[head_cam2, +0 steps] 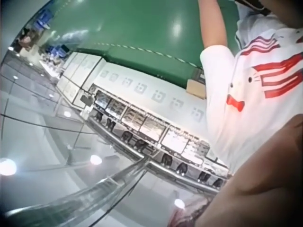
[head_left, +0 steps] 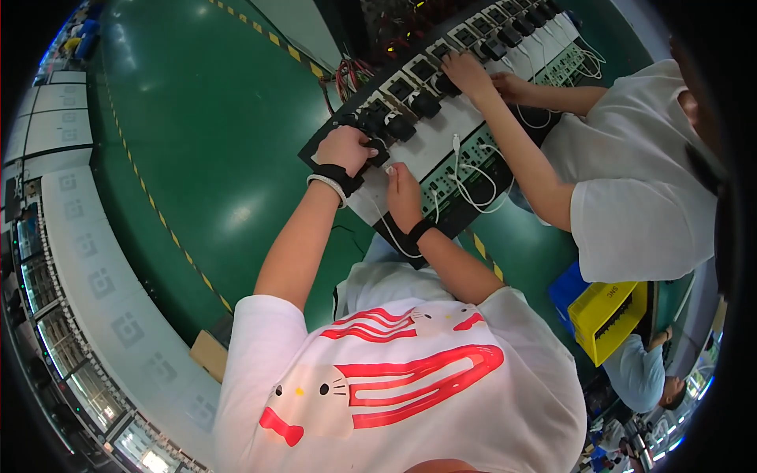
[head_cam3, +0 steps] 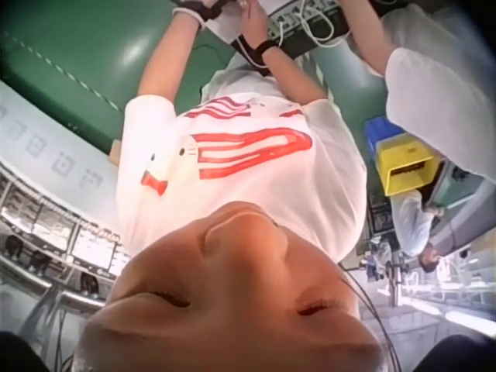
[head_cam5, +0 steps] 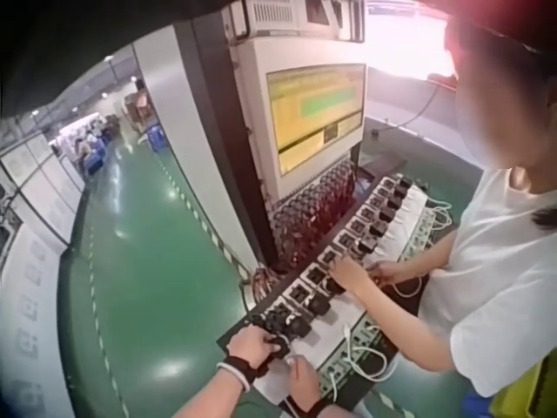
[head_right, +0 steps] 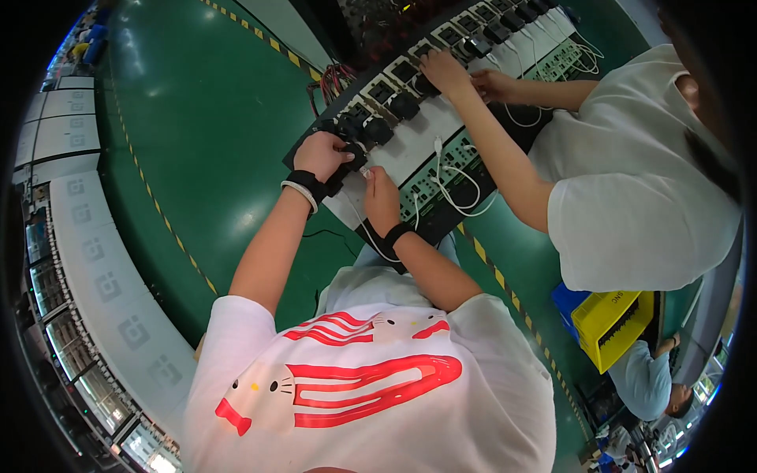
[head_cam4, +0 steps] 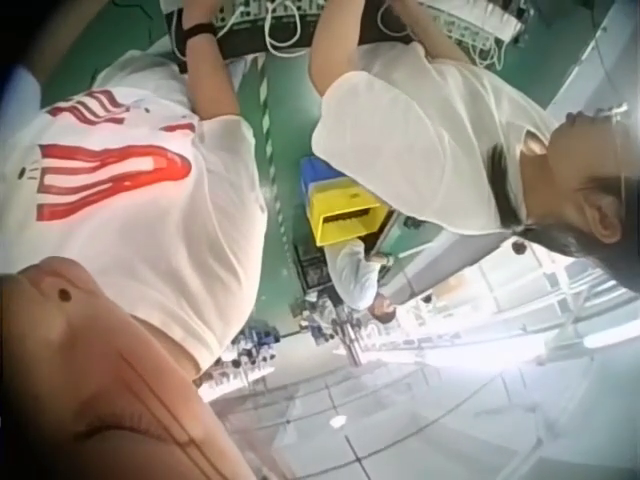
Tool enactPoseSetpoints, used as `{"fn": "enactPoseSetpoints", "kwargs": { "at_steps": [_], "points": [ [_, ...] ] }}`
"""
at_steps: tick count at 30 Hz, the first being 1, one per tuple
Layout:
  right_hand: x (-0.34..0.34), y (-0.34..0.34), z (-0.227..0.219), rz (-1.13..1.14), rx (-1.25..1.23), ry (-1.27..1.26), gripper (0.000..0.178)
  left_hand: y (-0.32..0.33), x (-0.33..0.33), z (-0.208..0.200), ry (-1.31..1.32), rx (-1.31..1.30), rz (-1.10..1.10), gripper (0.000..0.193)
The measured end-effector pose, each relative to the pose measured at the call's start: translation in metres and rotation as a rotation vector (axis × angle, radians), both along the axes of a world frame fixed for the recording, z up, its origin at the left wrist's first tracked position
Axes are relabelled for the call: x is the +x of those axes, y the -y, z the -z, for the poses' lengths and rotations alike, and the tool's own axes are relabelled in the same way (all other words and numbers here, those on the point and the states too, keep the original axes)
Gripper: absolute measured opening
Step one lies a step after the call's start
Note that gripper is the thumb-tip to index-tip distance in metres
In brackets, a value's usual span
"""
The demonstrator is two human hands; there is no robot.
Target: The person plugs power adapters into a testing rack, connects USB cables to them, and then unplugs the cables and adapters, placing the adapters onto a table.
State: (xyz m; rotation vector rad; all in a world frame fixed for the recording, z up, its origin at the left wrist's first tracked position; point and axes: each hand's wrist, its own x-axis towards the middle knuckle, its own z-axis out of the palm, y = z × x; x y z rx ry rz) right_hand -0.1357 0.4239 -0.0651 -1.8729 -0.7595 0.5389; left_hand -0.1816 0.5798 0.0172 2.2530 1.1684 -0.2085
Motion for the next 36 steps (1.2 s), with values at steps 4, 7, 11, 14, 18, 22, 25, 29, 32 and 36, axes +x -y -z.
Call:
{"fn": "enactPoseSetpoints", "kwargs": {
  "at_steps": [4, 7, 11, 14, 18, 22, 25, 29, 32, 36],
  "points": [
    [-0.001, 0.002, -0.002, -0.013, 0.013, 0.012, 0.021, 0.004, 0.000, -0.001, -0.020, 0.033, -0.010, 0.033],
    [0.003, -0.003, -0.005, -0.008, -0.046, -0.003, 0.020, 0.004, 0.002, -0.002, -0.011, 0.074, 0.009, 0.033],
    [0.004, -0.007, -0.013, -0.036, -0.091, -0.028, 0.017, 0.002, 0.002, 0.000, -0.024, 0.047, 0.008, 0.033],
    [-0.002, -0.011, -0.014, 0.004, -0.106, -0.033, 0.017, 0.001, 0.001, 0.003, 0.022, 0.043, 0.032, 0.030],
    [-0.008, -0.018, -0.014, 0.066, -0.125, -0.057, 0.019, -0.002, -0.001, 0.010, 0.082, 0.003, 0.019, 0.029],
    [-0.008, -0.029, -0.026, 0.126, -0.232, -0.118, 0.019, -0.003, 0.002, 0.007, 0.073, -0.034, 0.031, 0.032],
    [-0.002, -0.025, -0.022, 0.080, -0.183, -0.089, 0.020, 0.001, 0.006, 0.002, 0.082, 0.055, 0.075, 0.032],
    [0.021, -0.010, -0.018, -0.149, -0.119, -0.051, 0.022, -0.001, 0.005, 0.000, 0.038, 0.030, 0.074, 0.033],
    [0.025, 0.033, -0.029, -0.090, 0.080, -0.193, 0.023, -0.004, 0.000, 0.006, 0.038, 0.025, 0.086, 0.035],
    [0.045, 0.121, -0.022, 0.303, 0.121, -1.070, 0.008, 0.003, -0.002, 0.007, 0.054, 0.041, 0.064, 0.035]
  ]
}}
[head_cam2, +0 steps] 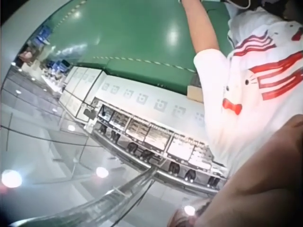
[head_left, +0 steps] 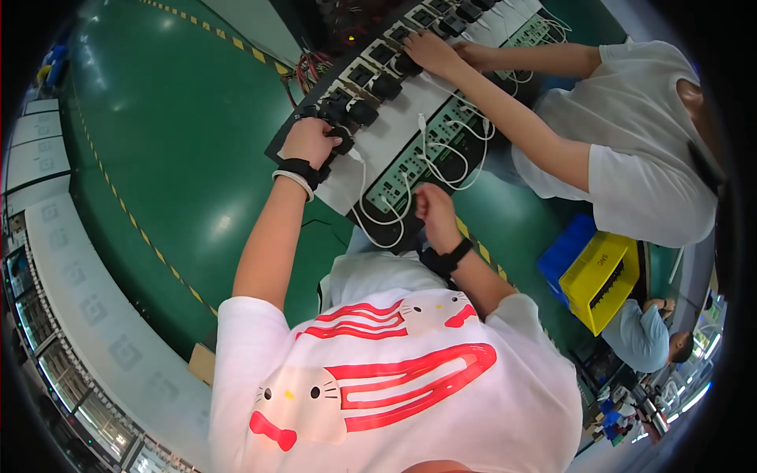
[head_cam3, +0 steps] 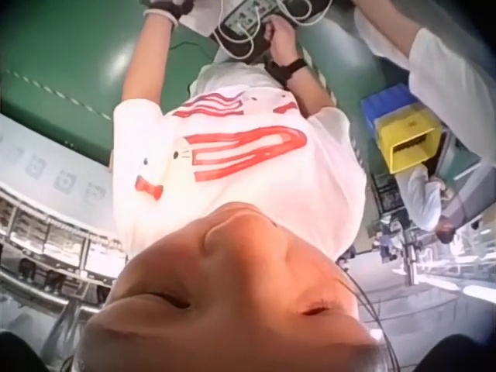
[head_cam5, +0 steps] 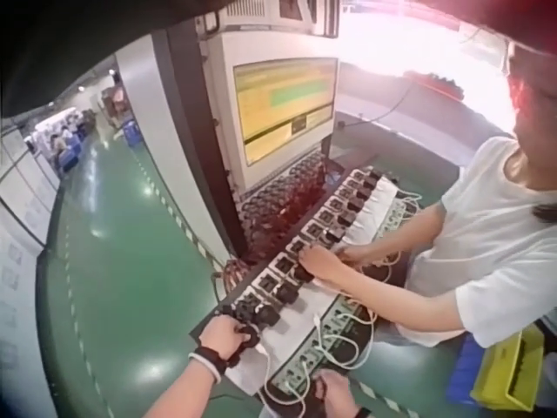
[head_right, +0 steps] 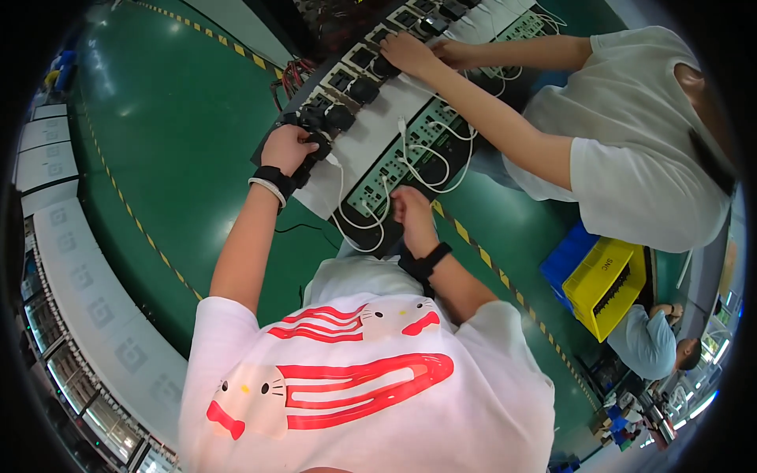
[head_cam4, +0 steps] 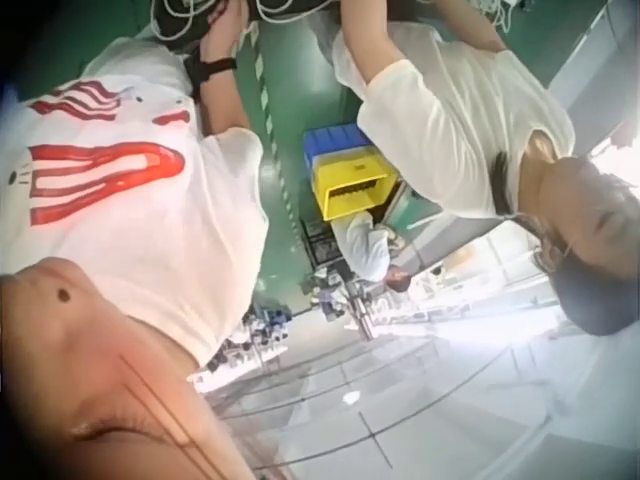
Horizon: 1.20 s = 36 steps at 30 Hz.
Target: The person plugs power adapters into a testing rack, connects USB cables to them, and then unplugs the cables and adapters, placing the adapters onto a table.
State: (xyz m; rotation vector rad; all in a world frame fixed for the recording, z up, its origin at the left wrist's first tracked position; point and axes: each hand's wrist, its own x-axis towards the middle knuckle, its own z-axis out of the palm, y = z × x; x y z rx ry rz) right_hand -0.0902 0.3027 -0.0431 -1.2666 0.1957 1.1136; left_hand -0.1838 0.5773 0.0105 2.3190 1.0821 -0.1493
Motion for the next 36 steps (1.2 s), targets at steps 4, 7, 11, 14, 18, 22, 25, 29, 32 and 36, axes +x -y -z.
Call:
{"fn": "enactPoseSetpoints", "kwargs": {
  "at_steps": [4, 7, 11, 14, 18, 22, 25, 29, 32, 36],
  "points": [
    [0.040, 0.038, 0.021, 0.372, -0.076, -0.295, 0.014, 0.007, 0.000, 0.000, -0.025, 0.051, -0.004, 0.030],
    [0.071, 0.032, 0.021, 0.328, -0.021, -0.272, 0.018, 0.007, -0.003, 0.004, 0.024, 0.127, 0.055, 0.031],
    [0.090, 0.034, -0.008, 0.601, 0.371, -0.216, 0.020, 0.005, -0.003, -0.002, -0.023, 0.110, 0.083, 0.032],
    [0.096, 0.063, -0.010, 0.388, 0.521, -0.180, 0.021, 0.001, 0.005, -0.012, -0.043, 0.077, 0.127, 0.031],
    [0.038, 0.056, -0.051, 0.035, 0.148, 0.226, 0.014, -0.009, 0.026, -0.011, 0.126, 0.154, 0.138, 0.036],
    [0.017, 0.015, -0.127, -0.216, 0.123, 0.760, 0.014, -0.006, 0.058, -0.013, 0.121, 0.239, 0.163, 0.038],
    [0.029, -0.006, -0.162, -0.229, 0.265, 1.012, 0.019, -0.003, 0.073, -0.017, -0.001, 0.226, 0.265, 0.043],
    [0.048, -0.046, -0.180, -0.186, 0.516, 0.654, 0.019, -0.010, 0.081, -0.008, -0.088, 0.130, 0.258, 0.040],
    [0.063, -0.059, -0.153, -0.202, 0.484, 0.555, 0.022, 0.001, 0.083, -0.022, -0.078, 0.139, 0.240, 0.039],
    [0.061, -0.066, -0.149, -0.118, 0.564, 0.335, 0.021, 0.013, 0.079, -0.017, 0.013, 0.215, 0.212, 0.041]
  ]
}}
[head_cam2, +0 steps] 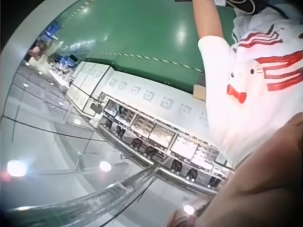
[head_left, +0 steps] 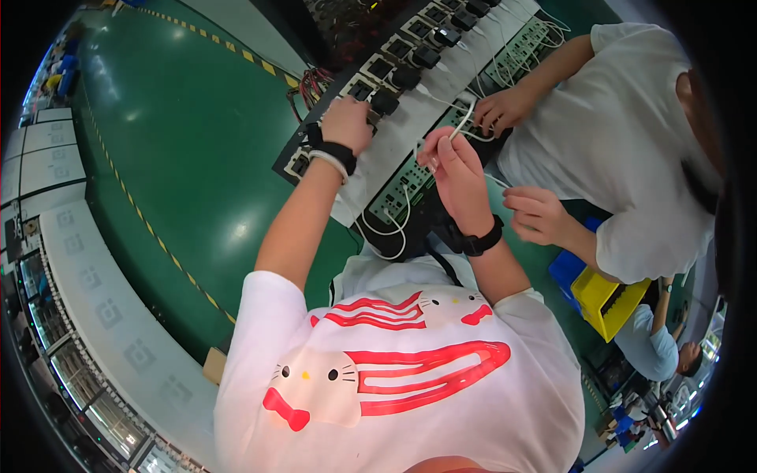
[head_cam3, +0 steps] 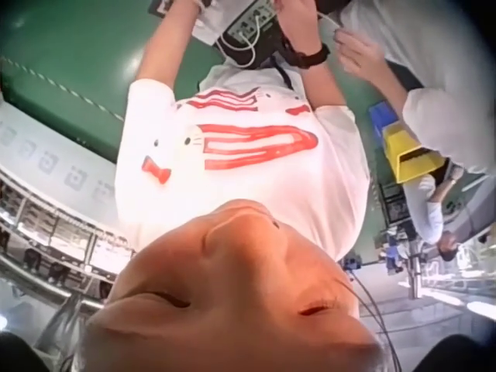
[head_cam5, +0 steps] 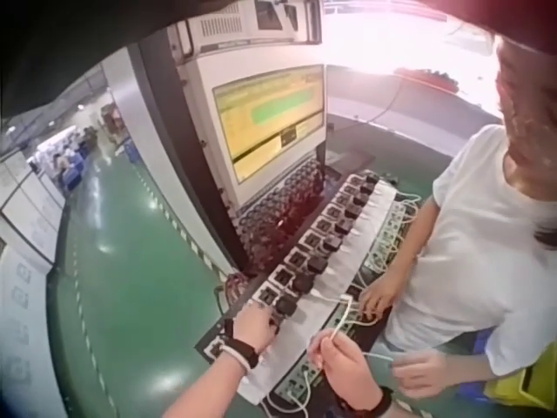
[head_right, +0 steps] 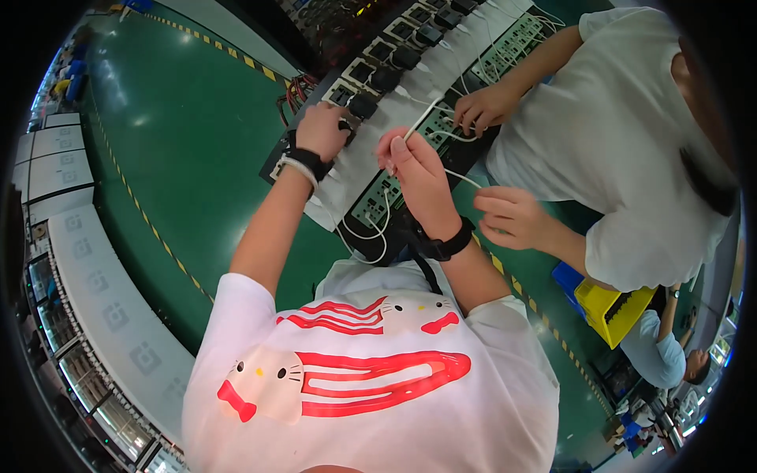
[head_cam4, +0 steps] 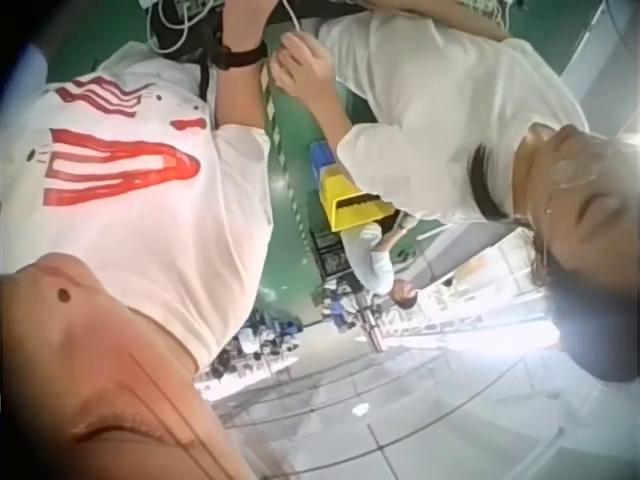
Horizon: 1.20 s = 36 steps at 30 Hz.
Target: The person plugs power adapters into a testing rack, connects USB cables to them, and then unplugs the cables and adapters, placing the adapters onto a table.
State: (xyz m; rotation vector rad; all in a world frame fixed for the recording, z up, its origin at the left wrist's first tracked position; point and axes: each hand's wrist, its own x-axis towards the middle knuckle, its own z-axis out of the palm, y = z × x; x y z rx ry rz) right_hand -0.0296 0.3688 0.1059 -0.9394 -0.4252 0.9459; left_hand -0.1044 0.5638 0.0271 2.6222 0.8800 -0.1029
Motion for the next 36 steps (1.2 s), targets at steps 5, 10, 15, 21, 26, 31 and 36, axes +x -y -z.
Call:
{"fn": "enactPoseSetpoints", "kwargs": {
  "at_steps": [5, 10, 15, 21, 26, 31, 36],
  "points": [
    [0.009, 0.007, 0.016, -0.086, 0.159, -0.196, 0.022, 0.061, -0.019, -0.006, 0.474, -0.618, 0.324, 0.037],
    [0.014, 0.008, 0.017, -0.036, 0.088, -0.168, 0.022, 0.082, -0.031, 0.050, 0.288, -0.620, 0.200, 0.039],
    [0.017, 0.006, 0.026, -0.048, 0.151, -0.208, 0.021, 0.102, -0.011, 0.015, 0.538, -0.927, -0.236, 0.022],
    [0.019, 0.006, 0.024, -0.040, 0.042, -0.134, 0.018, 0.085, -0.009, 0.052, 0.499, -0.607, 0.099, 0.017],
    [0.026, 0.013, -0.011, 0.121, -0.040, -0.070, 0.017, 0.084, -0.007, 0.067, 0.400, -0.442, 0.069, 0.010],
    [0.031, 0.029, -0.033, 0.105, 0.031, 0.141, 0.017, 0.091, -0.006, 0.070, 0.363, -0.537, 0.006, 0.016],
    [0.025, 0.036, -0.031, 0.078, 0.031, 0.146, 0.014, 0.094, -0.002, 0.080, 0.459, -0.411, 0.097, 0.015]
  ]
}}
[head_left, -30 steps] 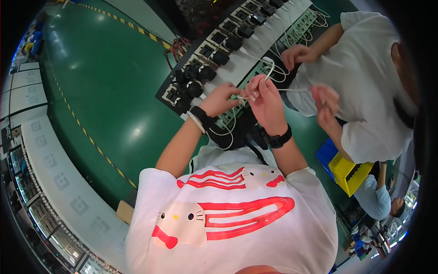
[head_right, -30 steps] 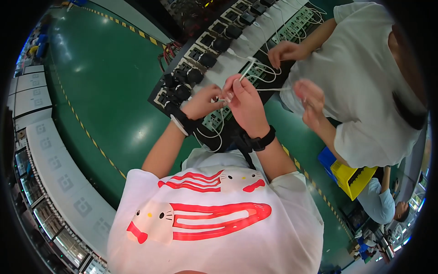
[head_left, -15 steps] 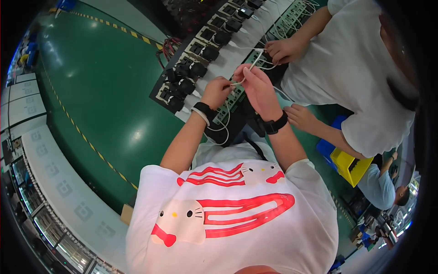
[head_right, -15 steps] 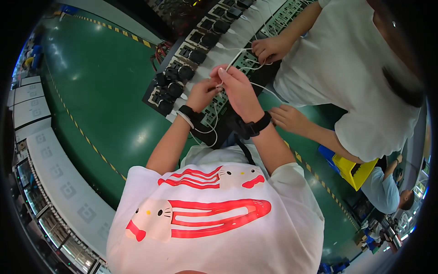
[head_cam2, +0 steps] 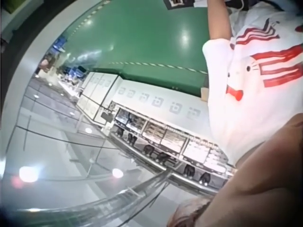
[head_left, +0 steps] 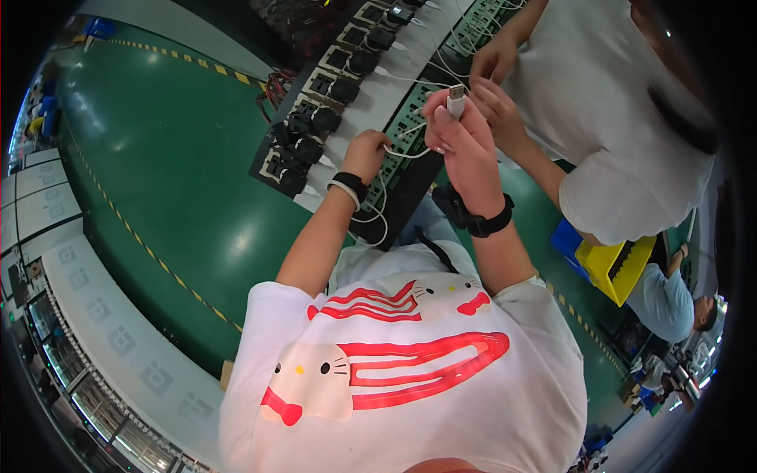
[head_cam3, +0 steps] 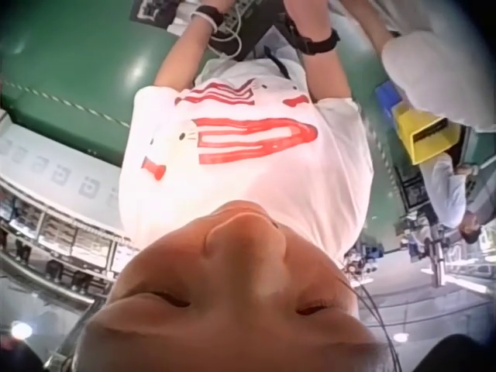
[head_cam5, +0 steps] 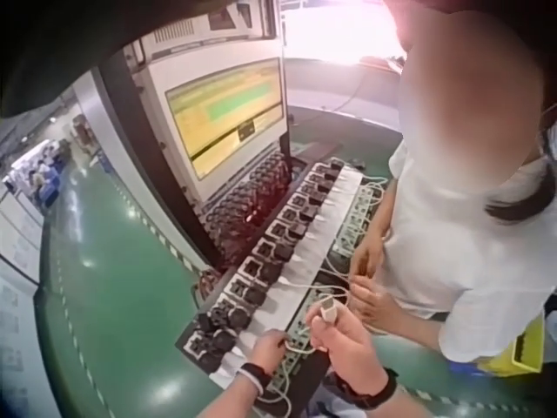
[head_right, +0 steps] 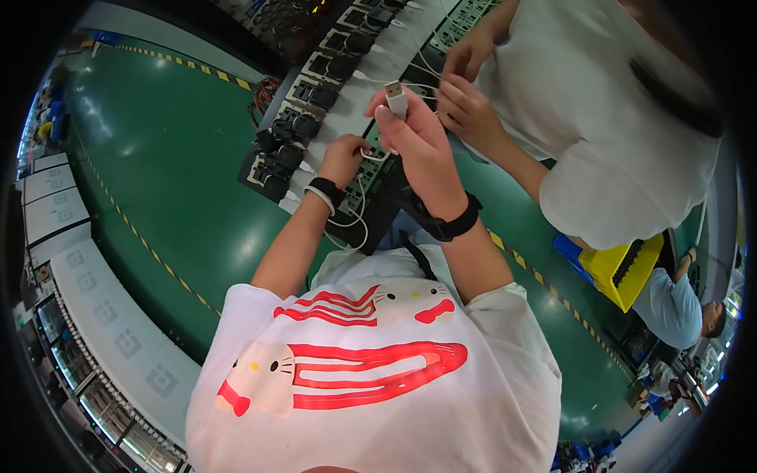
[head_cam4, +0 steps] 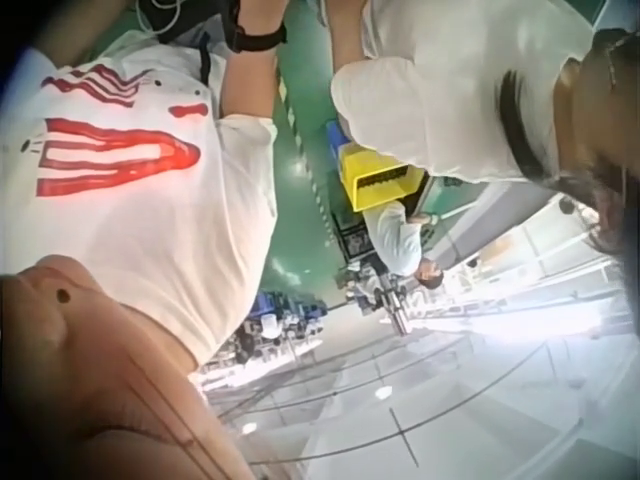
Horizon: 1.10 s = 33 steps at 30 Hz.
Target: The person plugs power adapters into a testing rack, connects USB cables to them, and then unplugs the cables and adapters, placing the adapters onto a table.
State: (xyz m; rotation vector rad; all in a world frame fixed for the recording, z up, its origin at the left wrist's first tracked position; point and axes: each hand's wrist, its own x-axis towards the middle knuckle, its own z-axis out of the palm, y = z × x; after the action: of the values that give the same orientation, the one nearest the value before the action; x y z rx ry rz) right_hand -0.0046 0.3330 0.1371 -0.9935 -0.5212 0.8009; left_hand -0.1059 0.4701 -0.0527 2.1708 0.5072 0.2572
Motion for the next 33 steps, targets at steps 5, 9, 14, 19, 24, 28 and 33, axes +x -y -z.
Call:
{"fn": "enactPoseSetpoints", "kwargs": {
  "at_steps": [5, 9, 14, 19, 24, 28, 33],
  "points": [
    [0.001, 0.010, 0.008, -0.056, -0.008, -0.058, 0.025, 0.001, 0.004, -0.006, -0.039, 0.162, 0.141, 0.009],
    [-0.006, 0.008, 0.009, -0.007, -0.017, -0.148, 0.035, 0.015, 0.007, -0.010, -0.059, 0.327, 0.284, 0.007],
    [-0.016, 0.005, 0.022, -0.022, -0.171, -0.232, 0.040, 0.019, 0.004, -0.001, -0.065, 0.296, 0.274, 0.009],
    [-0.030, -0.017, 0.073, -0.155, -0.412, 0.252, 0.026, 0.002, -0.008, 0.034, 0.023, 0.214, 0.230, 0.016],
    [-0.038, -0.030, 0.150, -0.086, -0.564, 0.285, 0.025, -0.056, -0.024, -0.068, -0.023, 0.161, -0.198, 0.015],
    [-0.041, -0.062, 0.178, -0.254, -0.651, 0.248, 0.027, -0.101, -0.023, -0.080, -0.202, 0.523, -0.158, 0.024],
    [-0.042, -0.092, 0.197, -0.105, -0.669, 0.288, 0.026, -0.103, -0.002, -0.073, -0.565, 0.496, -0.119, 0.027]
  ]
}}
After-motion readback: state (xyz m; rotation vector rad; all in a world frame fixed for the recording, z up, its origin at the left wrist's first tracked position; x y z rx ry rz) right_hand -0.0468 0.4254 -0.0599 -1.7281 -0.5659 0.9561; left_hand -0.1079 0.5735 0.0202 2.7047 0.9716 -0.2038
